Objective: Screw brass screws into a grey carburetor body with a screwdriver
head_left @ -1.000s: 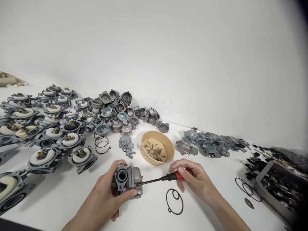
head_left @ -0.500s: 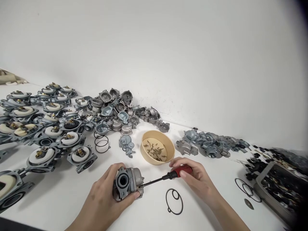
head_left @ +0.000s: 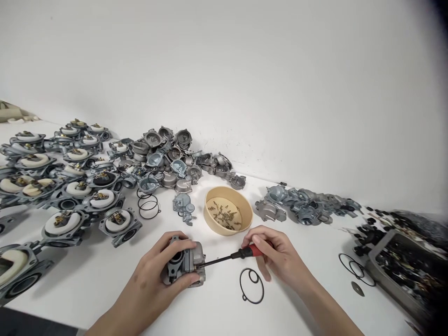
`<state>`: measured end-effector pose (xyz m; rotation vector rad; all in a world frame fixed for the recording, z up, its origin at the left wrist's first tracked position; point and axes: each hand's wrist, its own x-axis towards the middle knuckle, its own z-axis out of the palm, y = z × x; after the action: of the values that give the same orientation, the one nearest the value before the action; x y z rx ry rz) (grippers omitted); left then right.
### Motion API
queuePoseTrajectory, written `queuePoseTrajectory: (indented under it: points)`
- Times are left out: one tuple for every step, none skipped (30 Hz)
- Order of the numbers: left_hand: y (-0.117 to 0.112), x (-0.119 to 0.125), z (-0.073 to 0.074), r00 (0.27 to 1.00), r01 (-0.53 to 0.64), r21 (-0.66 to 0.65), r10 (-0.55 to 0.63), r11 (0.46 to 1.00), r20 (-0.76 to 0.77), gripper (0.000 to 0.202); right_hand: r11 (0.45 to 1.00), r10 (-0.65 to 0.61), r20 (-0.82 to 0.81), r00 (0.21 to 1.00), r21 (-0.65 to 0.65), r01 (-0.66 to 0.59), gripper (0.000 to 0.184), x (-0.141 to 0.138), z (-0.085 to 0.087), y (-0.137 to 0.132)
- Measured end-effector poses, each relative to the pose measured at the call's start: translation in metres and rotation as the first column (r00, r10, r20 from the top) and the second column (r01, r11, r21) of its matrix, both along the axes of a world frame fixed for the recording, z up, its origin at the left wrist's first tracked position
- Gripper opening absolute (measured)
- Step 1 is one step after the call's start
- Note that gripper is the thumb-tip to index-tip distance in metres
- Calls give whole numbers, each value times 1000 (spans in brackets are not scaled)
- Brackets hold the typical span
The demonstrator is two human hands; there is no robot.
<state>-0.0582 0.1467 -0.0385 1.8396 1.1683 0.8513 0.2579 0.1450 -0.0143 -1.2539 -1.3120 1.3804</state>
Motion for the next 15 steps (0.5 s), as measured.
queuePoseTrajectory:
  points:
    - [0, 0, 1, 1000, 5, -8, -5, 1000, -4, 29, 999, -8, -23, 1000, 32, 8, 31, 1, -1, 0]
    - [1, 0, 1, 1000, 8, -11, -9, 1000, -7, 29, 998, -8, -54, 999, 67, 11, 31, 2, -3, 0]
    - [1, 0, 2, 1000, 10, -12, -11, 1000, -11, 28, 996, 8, -84, 996, 93, 0, 34, 3, -4, 1]
    - [1, 0, 2, 1000, 11, -9, -11, 1000, -15, 28, 995, 31, -101, 994, 100, -20, 36, 4, -5, 1]
    - [1, 0, 2, 1000, 11, -6, -11, 1000, -18, 29, 995, 51, -100, 994, 85, -43, 37, 5, -5, 1]
    - [1, 0, 2, 1000, 11, -2, -11, 1000, -19, 29, 997, 64, -84, 994, 55, -60, 36, 6, -5, 2]
    - [0, 0, 2, 1000, 11, -1, -11, 1000, -18, 29, 997, 68, -59, 996, 27, -66, 36, 6, -4, 1]
    - [0, 0, 2, 1000, 13, 0, -13, 1000, -16, 29, 998, 60, -36, 998, 12, -60, 34, 6, -3, 1]
    - [0, 0, 2, 1000, 15, 3, -15, 1000, -15, 29, 999, 45, -20, 999, 16, -45, 32, 6, -2, 1]
    - [0, 0, 2, 1000, 17, 6, -17, 1000, -15, 29, 999, 33, -17, 999, 32, -33, 29, 5, -1, 0]
    - [0, 1, 2, 1000, 19, 10, -19, 1000, -16, 29, 998, 38, -26, 999, 50, -37, 30, 5, -1, 0]
    - [0, 1, 2, 1000, 21, 16, -21, 1000, -18, 28, 997, 55, -39, 998, 58, -53, 32, 5, -1, -1]
    - [0, 1, 2, 1000, 23, 23, -22, 999, -20, 28, 996, 76, -43, 996, 48, -74, 35, 4, -1, -1]
    - [0, 1, 2, 999, 23, 29, -22, 999, -22, 28, 995, 93, -30, 995, 23, -93, 36, 4, -1, -1]
    - [-1, 1, 2, 999, 23, 33, -22, 999, -24, 28, 995, 103, 0, 995, -10, -103, 37, 4, -2, -1]
